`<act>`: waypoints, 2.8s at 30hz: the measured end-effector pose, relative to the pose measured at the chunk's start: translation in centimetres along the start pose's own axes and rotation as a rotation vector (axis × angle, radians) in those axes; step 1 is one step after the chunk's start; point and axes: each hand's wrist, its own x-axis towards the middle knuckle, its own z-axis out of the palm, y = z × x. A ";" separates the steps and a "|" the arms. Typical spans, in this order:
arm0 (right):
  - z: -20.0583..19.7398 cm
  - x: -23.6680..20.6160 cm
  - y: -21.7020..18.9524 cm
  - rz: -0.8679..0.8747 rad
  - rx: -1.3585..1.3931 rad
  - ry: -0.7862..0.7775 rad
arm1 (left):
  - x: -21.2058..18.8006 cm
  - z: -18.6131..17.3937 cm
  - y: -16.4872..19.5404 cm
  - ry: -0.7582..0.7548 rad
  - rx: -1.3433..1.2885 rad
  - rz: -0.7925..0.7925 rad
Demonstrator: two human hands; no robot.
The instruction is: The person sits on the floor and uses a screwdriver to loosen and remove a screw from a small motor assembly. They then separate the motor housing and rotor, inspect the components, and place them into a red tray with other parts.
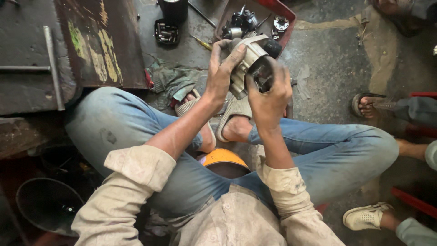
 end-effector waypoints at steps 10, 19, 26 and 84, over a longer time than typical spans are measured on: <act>-0.1 0.6 -0.4 -0.041 0.042 -0.121 | 0.2 -0.4 0.6 0.062 -0.017 -0.021; 2.0 0.9 7.5 0.454 0.530 -0.094 | 1.1 -1.1 0.9 0.113 -0.094 -0.113; 11.2 9.4 19.8 0.702 0.371 -0.119 | 1.2 -0.6 1.3 -0.012 -0.315 -0.222; 7.4 -3.0 22.5 1.130 1.219 -0.293 | -0.9 1.4 3.9 -0.676 -0.036 -0.412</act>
